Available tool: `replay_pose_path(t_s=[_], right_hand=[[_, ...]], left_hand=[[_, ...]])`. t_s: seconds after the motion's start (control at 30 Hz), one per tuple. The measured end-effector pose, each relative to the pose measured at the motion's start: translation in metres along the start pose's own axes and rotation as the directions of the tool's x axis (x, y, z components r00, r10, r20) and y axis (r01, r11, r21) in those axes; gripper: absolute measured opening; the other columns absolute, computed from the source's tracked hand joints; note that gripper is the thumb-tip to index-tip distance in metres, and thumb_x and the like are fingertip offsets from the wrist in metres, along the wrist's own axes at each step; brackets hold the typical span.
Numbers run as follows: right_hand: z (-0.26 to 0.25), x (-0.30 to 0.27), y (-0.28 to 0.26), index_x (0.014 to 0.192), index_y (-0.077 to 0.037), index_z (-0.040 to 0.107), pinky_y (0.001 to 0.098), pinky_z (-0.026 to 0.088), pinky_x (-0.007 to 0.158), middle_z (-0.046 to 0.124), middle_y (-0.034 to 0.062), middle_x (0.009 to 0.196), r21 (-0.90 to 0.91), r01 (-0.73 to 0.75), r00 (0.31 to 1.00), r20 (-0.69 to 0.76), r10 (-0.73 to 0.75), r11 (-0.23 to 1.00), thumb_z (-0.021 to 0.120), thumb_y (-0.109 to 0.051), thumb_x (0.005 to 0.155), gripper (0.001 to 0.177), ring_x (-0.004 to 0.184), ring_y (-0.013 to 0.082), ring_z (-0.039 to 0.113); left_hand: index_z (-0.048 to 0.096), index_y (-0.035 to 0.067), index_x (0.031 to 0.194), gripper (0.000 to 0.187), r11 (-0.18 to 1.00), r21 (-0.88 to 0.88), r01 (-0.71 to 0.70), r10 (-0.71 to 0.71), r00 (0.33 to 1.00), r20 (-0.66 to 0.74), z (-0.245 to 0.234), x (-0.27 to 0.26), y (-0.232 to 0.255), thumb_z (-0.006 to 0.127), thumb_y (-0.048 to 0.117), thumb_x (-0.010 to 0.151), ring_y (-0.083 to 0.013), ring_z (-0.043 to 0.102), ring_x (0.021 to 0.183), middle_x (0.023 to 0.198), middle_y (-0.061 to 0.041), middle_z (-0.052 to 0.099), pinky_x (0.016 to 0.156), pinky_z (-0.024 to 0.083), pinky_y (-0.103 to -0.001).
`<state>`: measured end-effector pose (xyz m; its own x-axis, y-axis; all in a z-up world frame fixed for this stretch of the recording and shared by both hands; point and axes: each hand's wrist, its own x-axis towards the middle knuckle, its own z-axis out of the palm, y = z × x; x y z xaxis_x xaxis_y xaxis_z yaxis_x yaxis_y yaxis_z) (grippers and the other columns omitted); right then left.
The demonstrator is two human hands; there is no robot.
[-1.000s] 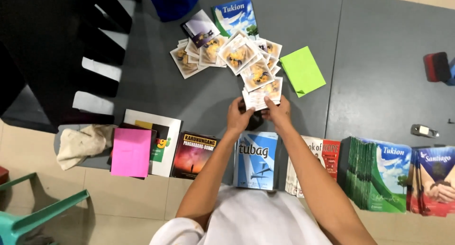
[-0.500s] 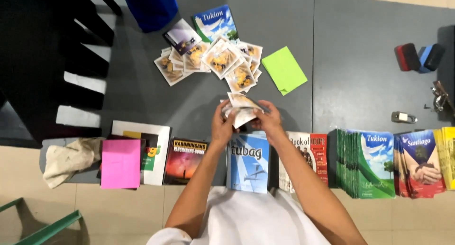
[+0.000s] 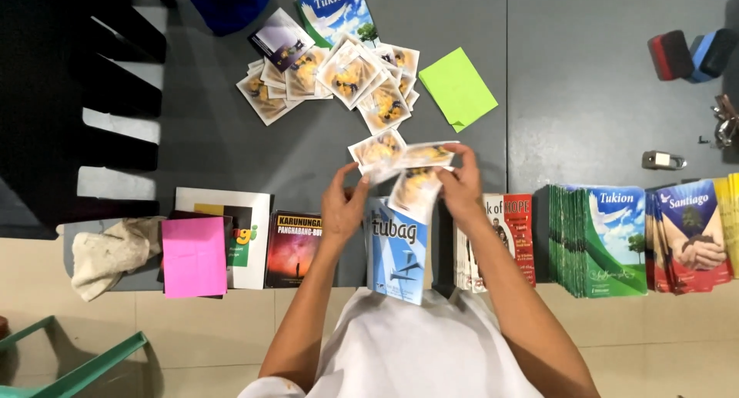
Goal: Sorting and organizing a stack of small printed cards on a table alongside various magazines.
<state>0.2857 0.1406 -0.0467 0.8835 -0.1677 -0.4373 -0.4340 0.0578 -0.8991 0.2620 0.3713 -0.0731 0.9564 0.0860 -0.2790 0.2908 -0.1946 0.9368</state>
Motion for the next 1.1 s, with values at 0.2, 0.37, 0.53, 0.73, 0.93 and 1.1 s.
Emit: replay_pose_path(t_s=[0.2,0.37,0.53,0.73,0.93,1.1], right_hand=[[-0.077,-0.03,-0.017,0.141,-0.008,0.044,0.0266,0.058,0.072,0.072,0.0141,0.099,0.145,0.101,0.959,0.249,-0.135,0.984,0.055,0.004,0.091,0.052,0.083,0.0148,0.071],[-0.122,-0.062,-0.038,0.139,-0.007,0.046,0.0272,0.059,0.074,0.073,0.0134,0.099,0.242,0.067,0.908,0.388,-0.16,0.968,0.056,-0.001,0.089,0.052,0.085,0.0158,0.072],[-0.198,-0.088,-0.034,0.138,-0.009,0.046,0.0248,0.057,0.078,0.072,0.007,0.098,0.269,0.128,0.876,0.421,-0.236,0.955,0.059,-0.004,0.089,0.051,0.088,0.012,0.071],[-0.341,-0.103,0.034,0.14,-0.008,0.052,0.0234,0.04,0.071,0.05,-0.0034,0.087,0.103,0.348,0.925,0.123,-0.359,0.932,0.072,-0.004,0.096,0.049,0.08,0.0061,0.049],[-0.463,-0.15,0.073,0.128,-0.009,0.056,0.0224,0.051,0.083,0.068,-0.0012,0.104,0.322,0.288,0.956,-0.146,-0.253,0.902,0.074,-0.001,0.084,0.048,0.094,0.0051,0.062],[-0.538,-0.174,0.12,0.122,-0.004,0.064,0.0245,0.054,0.09,0.067,0.0022,0.107,0.42,0.391,0.886,-0.414,-0.211,0.819,0.076,0.0,0.086,0.038,0.1,0.0082,0.063]], left_hand=[[0.054,0.008,0.146,0.061,0.901,0.105,-0.421,0.403,0.902,0.155,0.013,-0.032,0.076,0.073,0.033,0.093,-0.0249,0.068,0.106,0.121,-0.015,0.069,0.085,0.059,-0.036],[0.044,0.006,0.157,0.081,0.752,0.142,-0.644,0.53,0.718,0.45,0.079,-0.036,0.112,0.08,0.039,0.092,-0.0404,0.047,0.142,0.151,-0.028,0.051,0.113,0.043,-0.047],[0.037,0.004,0.154,0.098,0.847,0.021,-0.531,0.402,0.666,0.628,0.168,-0.057,0.12,0.088,0.039,0.078,-0.033,0.058,0.125,0.138,-0.026,0.053,0.102,0.049,-0.043],[0.057,0.002,0.137,0.057,0.972,-0.211,-0.103,0.202,0.825,0.528,0.297,-0.107,0.089,0.082,0.018,0.089,-0.0138,0.067,0.101,0.118,-0.008,0.068,0.086,0.059,-0.029],[0.055,0.007,0.119,0.038,0.899,-0.429,0.089,0.13,0.881,0.455,0.431,-0.168,0.082,0.079,0.011,0.089,-0.012,0.067,0.096,0.106,-0.005,0.067,0.082,0.058,-0.029],[0.054,0.008,0.116,0.037,0.833,-0.49,0.255,0.072,0.83,0.554,0.516,-0.203,0.08,0.079,0.009,0.089,-0.013,0.067,0.094,0.105,-0.007,0.067,0.083,0.058,-0.03]])
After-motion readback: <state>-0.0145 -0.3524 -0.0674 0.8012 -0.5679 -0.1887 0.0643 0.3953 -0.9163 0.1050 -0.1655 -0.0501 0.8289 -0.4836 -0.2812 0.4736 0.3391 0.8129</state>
